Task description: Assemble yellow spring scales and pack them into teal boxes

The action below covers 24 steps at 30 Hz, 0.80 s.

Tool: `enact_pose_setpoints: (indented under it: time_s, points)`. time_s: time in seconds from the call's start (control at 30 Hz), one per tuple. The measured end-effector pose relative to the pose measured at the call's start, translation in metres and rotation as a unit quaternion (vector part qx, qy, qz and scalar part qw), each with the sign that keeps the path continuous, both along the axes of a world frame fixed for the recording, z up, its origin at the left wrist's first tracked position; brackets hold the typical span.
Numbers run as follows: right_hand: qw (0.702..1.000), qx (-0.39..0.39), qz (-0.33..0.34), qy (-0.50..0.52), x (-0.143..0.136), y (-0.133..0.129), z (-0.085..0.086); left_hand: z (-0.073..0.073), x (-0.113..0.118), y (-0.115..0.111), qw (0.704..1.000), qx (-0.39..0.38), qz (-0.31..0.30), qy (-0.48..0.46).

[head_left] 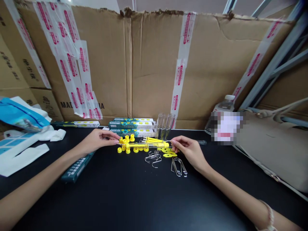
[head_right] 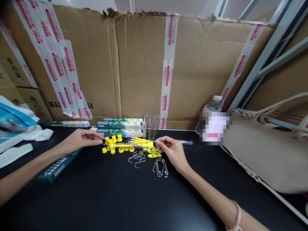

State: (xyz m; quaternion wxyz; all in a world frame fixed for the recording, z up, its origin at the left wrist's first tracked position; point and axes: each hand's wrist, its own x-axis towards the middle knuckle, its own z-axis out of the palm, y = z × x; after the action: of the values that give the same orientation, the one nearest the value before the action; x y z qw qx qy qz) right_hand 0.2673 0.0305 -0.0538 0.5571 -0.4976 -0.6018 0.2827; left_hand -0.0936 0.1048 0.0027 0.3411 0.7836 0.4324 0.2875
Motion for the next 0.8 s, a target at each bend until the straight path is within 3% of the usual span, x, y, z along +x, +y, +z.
enact_pose_setpoints:
  time_s: [0.23,0.53,0.8]
  points:
    - [0.998,0.011,0.006,-0.066,0.002,0.001,-0.002,-0.001,0.0,-0.001,0.999,0.012,0.014,0.036]
    - [0.97,0.068,-0.012,-0.233,0.015,-0.009,0.015,0.015,-0.015,0.006,0.994,0.068,0.051,0.064]
    - [0.965,0.061,-0.006,-0.256,0.035,-0.003,0.015,0.016,-0.029,0.018,0.993,0.054,0.086,0.052]
